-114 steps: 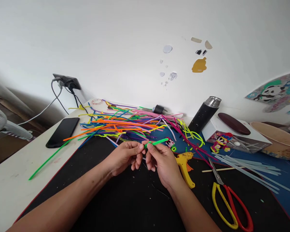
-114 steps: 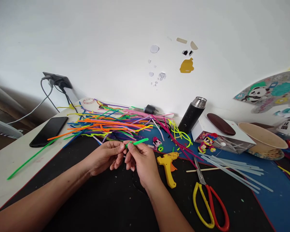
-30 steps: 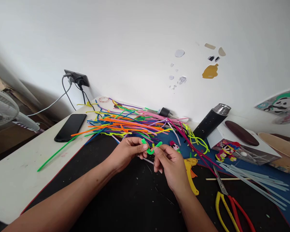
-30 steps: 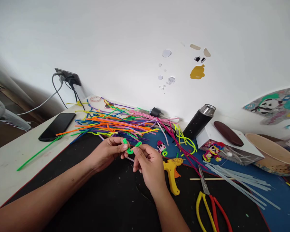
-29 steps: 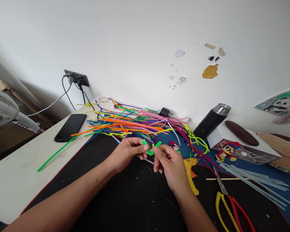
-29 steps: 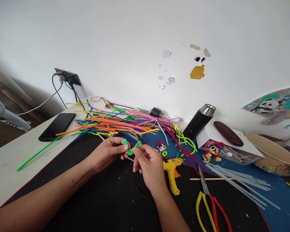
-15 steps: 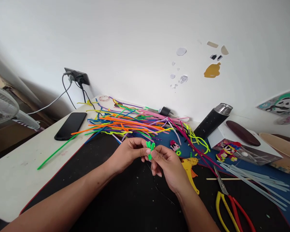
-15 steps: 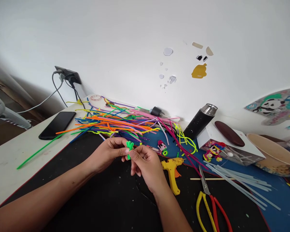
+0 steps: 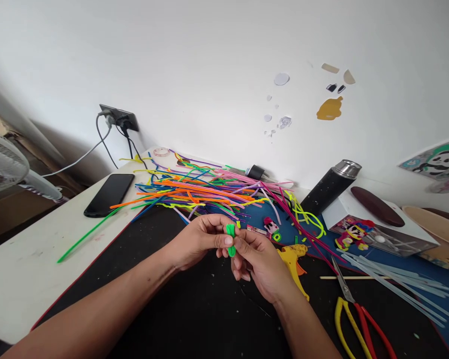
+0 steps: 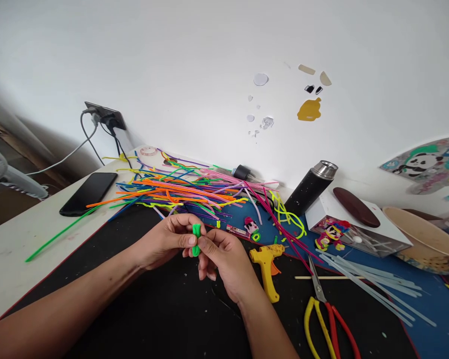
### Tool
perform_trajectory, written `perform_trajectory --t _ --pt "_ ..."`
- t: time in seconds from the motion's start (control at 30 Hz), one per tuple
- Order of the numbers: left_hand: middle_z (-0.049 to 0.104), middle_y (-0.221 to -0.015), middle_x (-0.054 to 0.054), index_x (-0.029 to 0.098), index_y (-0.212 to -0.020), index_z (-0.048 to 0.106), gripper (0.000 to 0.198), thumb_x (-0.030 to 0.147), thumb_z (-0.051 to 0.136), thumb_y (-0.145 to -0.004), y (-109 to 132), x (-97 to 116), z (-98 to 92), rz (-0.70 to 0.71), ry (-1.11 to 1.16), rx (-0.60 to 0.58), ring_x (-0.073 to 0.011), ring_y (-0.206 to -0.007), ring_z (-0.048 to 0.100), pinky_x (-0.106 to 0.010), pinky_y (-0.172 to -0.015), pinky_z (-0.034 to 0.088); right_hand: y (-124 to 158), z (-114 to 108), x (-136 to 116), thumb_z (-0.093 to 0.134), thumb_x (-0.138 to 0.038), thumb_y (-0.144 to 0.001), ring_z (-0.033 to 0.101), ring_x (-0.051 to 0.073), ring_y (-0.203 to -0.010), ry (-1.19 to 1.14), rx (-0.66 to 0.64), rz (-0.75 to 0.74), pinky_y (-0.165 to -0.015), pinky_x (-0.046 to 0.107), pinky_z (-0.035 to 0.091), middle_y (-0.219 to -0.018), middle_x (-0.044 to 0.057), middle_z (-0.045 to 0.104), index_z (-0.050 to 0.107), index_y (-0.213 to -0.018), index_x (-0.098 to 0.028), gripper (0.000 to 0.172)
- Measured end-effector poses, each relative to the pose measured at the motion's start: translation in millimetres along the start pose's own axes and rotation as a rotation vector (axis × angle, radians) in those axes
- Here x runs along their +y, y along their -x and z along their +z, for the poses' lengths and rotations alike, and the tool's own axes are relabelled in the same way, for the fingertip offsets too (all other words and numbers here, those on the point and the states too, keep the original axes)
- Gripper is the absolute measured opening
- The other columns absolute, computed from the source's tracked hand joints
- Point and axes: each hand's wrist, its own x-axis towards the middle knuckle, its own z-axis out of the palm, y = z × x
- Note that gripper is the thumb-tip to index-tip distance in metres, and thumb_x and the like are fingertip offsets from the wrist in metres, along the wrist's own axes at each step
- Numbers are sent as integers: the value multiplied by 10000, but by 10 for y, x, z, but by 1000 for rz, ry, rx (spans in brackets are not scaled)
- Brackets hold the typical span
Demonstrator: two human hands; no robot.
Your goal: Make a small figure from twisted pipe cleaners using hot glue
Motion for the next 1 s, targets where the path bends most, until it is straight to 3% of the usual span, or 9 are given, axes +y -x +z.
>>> perform_trajectory --t 0.1,0.33,0.6,0.77,1.0 --pt "691 -632 -27 133 -778 698 348 337 958 -670 -11 7 5 -2 13 -2 -104 -537 596 -200 -510 438 -8 1 26 771 -607 -847 549 85 -428 0 6 -6 -395 178 273 -585 -22 614 618 -758 -169 473" --pt "678 -623 -16 137 -730 640 373 327 955 -673 -62 -4 -15 80 22 146 -107 -559 607 -197 -527 442 -42 -9 19 652 -641 -928 569 104 -444 112 135 -160 -391 186 305 -595 -22 613 627 -849 -182 466" --pt "640 -632 9 140 -722 638 369 316 959 -667 -67 -106 -17 32 63 196 -83 -549 553 -199 -550 439 -16 3 89 581 -505 -1012 602 142 -537 609 227 -352 -537 252 455 -660 -8 647 663 -909 -221 312" --pt "650 -596 -11 143 -697 617 404 357 958 -663 -73 -92 -17 -48 48 164 -86 -510 553 -191 -500 395 -16 -28 101 507 -434 -1052 584 175 -511 912 280 -412 -558 282 396 -540 -18 602 650 -849 -248 311" --pt "662 -629 -15 124 -878 738 365 384 932 -710 -57 41 -76 -57 17 76 -101 -533 598 -187 -485 428 -10 -28 103 459 -455 -1076 559 155 -455 826 218 -340 -556 270 390 -480 -48 560 643 -865 -240 353"
